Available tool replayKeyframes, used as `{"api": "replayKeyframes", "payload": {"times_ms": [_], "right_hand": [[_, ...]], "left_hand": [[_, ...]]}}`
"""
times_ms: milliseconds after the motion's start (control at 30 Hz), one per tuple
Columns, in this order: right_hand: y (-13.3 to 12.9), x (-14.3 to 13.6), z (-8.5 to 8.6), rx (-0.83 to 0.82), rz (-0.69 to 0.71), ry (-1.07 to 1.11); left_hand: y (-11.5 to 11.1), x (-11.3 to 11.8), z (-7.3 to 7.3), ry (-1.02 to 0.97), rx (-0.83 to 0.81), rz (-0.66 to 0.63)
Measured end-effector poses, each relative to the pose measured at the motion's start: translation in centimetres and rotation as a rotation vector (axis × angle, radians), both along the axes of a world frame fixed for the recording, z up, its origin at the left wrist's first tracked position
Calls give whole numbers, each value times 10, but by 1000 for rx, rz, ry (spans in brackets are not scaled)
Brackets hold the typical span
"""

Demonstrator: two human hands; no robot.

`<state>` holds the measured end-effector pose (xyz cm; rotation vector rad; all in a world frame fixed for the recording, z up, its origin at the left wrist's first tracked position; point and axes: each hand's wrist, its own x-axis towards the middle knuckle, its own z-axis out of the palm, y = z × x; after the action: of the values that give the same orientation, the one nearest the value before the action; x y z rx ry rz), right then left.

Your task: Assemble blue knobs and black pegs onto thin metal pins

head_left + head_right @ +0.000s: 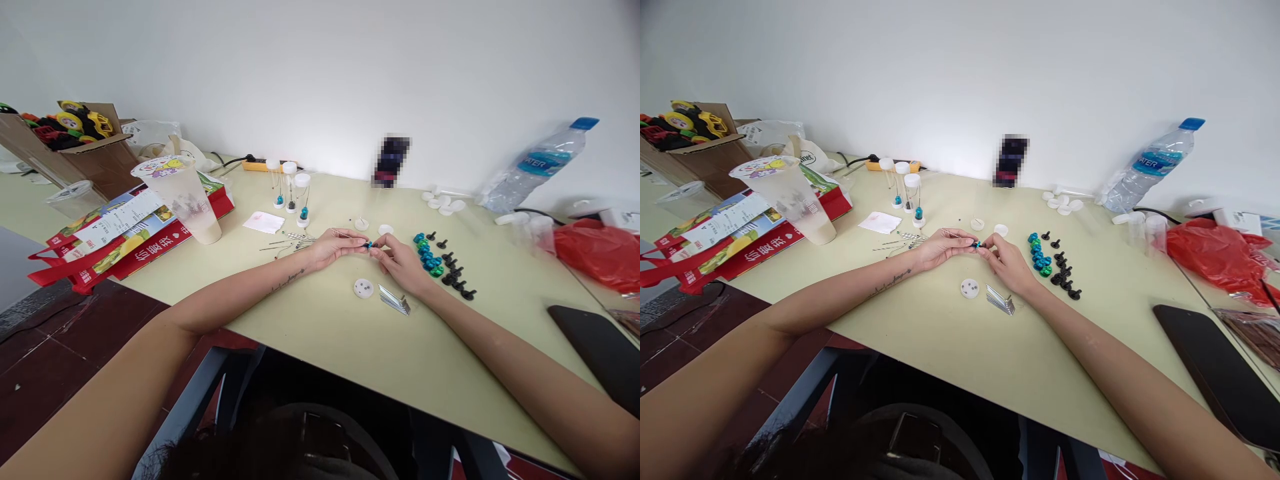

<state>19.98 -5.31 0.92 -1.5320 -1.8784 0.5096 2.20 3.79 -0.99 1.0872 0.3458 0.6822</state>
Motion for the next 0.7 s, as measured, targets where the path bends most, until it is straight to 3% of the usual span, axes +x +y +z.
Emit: {"api": "replayKeyframes", "payload": {"times_ms": [700], "right_hand": [[0, 0, 2, -10, 2, -33]], "left_hand": [[1, 0, -1, -1, -7, -12]]}}
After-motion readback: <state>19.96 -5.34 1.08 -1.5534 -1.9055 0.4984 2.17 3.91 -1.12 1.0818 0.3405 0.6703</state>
